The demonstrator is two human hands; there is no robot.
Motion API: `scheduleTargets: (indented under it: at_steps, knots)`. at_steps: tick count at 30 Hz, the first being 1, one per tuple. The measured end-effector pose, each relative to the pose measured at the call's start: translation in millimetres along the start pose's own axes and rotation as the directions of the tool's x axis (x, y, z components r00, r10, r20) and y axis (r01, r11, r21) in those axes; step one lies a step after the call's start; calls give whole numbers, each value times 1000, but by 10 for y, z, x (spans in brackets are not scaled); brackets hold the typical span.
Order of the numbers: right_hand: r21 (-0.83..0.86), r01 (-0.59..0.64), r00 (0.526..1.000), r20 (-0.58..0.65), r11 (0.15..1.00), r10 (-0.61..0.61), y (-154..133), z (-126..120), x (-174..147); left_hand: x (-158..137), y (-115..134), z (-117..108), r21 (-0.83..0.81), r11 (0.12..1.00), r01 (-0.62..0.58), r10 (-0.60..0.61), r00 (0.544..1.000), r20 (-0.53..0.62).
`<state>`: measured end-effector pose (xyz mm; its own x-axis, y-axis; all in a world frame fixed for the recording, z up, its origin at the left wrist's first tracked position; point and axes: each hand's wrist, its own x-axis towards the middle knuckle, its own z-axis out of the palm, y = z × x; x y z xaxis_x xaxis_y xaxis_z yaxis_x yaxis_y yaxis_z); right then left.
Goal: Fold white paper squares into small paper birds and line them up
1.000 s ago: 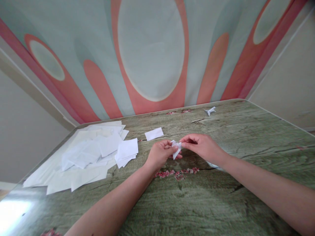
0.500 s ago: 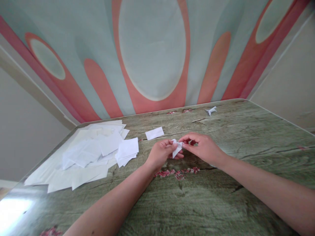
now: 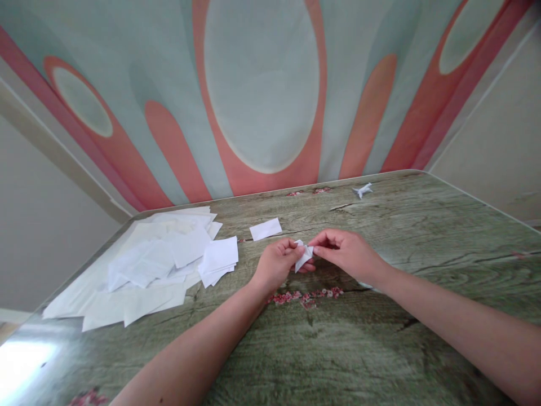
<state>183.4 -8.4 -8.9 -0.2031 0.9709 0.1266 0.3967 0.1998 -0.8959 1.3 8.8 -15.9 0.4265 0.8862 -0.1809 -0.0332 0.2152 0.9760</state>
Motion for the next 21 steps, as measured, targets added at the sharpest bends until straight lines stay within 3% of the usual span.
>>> scheduleTargets:
  at_steps: [7,12,21]
  knots:
    - [149,-63,998,39,987,58,86,27,24,-20,40,1,-49,999,19,-21,999,-47]
    - [106,-57,998,29,993,54,91,25,23,-7,32,-34,25,999,40,-39,998,-41]
    - [94,-58,997,52,994,53,17,52,-12,28,-33,-60,114,992,-56,66,994,-82]
